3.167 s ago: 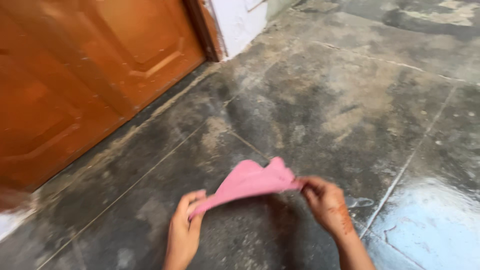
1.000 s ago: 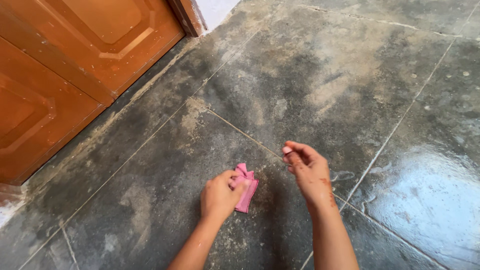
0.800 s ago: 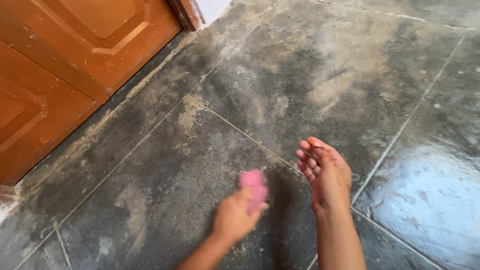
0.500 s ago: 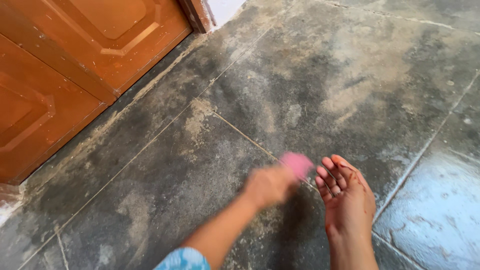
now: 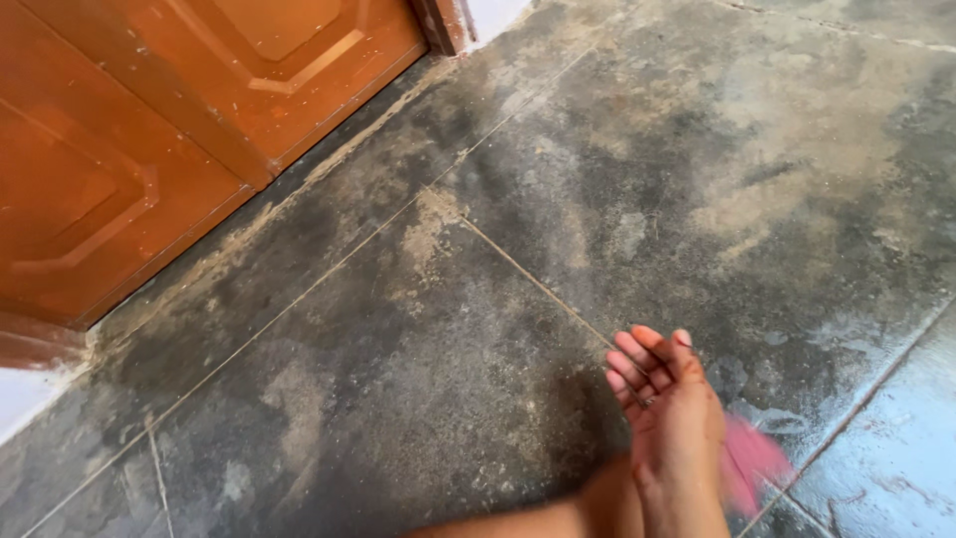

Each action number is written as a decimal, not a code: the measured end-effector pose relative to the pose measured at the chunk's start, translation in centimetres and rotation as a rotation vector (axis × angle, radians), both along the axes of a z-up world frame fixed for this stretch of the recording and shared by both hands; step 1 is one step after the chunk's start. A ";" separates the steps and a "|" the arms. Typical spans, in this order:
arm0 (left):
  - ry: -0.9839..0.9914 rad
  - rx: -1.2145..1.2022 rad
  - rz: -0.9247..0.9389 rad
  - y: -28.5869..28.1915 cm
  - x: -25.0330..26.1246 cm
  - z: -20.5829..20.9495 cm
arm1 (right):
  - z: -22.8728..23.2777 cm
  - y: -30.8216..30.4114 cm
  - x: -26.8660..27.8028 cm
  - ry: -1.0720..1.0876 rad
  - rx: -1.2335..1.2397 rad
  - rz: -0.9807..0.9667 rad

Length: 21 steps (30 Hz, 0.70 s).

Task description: The person wipes a tiled floor with a pink cloth, focusing on the area near a wooden door and the adjacent wall. The person uses one hand to scrub the floor while the other hand supports their weight.

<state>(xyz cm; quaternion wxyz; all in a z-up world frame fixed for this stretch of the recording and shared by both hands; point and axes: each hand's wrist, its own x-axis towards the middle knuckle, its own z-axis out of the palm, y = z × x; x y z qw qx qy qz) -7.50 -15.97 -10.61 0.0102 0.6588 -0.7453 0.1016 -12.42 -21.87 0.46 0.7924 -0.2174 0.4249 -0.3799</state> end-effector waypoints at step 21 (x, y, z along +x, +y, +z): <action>0.959 -0.197 0.630 1.9 7.9 0.4 | 0.7 0.9 1.1 -0.032 0.014 0.074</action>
